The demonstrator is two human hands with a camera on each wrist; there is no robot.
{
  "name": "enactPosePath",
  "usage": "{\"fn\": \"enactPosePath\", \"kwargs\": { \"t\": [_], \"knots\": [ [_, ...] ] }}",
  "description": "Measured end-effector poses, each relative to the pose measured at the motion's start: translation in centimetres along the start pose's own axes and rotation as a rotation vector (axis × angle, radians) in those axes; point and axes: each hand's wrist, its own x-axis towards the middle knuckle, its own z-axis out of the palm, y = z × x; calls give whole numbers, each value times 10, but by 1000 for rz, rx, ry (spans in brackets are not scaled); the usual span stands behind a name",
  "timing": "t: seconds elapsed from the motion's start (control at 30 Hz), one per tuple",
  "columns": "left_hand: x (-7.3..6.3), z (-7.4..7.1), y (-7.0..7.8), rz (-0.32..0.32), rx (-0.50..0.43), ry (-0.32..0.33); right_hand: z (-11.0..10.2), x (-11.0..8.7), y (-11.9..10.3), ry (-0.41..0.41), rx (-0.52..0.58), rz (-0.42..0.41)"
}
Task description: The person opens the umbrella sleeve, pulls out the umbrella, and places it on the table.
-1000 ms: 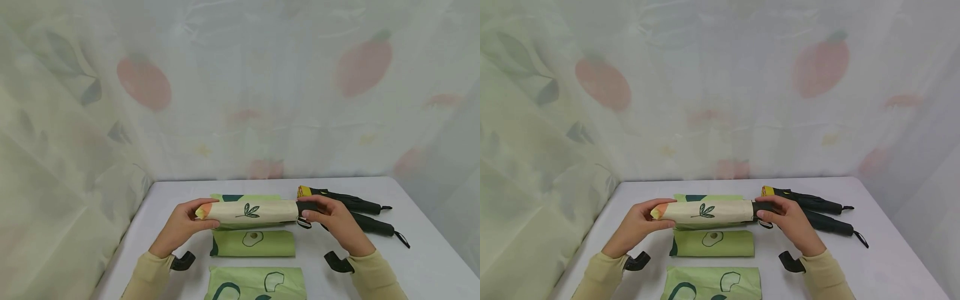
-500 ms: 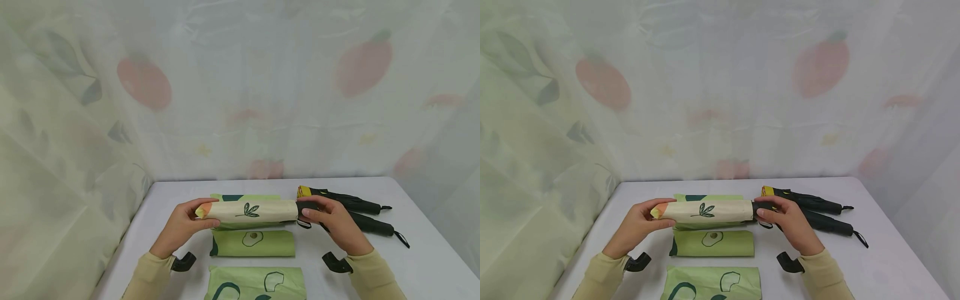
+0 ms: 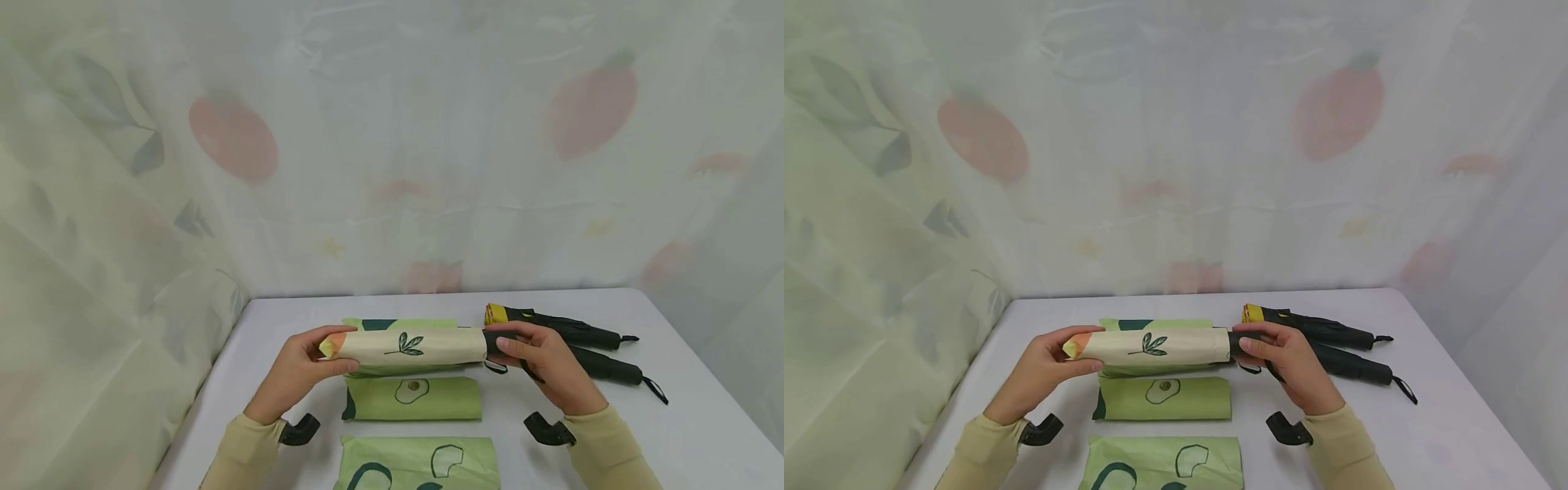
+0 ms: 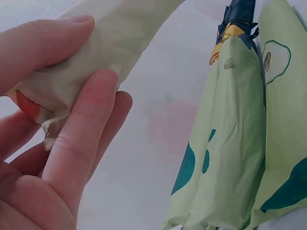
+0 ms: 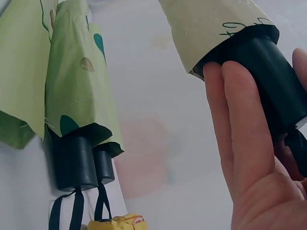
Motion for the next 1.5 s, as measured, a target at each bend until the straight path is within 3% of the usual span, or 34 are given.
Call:
{"fn": "enactPosePath", "kwargs": {
  "t": [0.33,0.7,1.23,1.5],
  "knots": [
    [0,-2,-1,-9,-7,-10,-2,-1,0,-21,29,-11],
    [0,-6,-3,-34,-7,-4,-4,-4,-3,21,14,30],
    [1,-6,-2,-29,25,37,-7,-4,-5,54,31,31],
    [1,-11,-4,-37,56,60,-8,-4,-5,62,59,-7]
  ]
}}
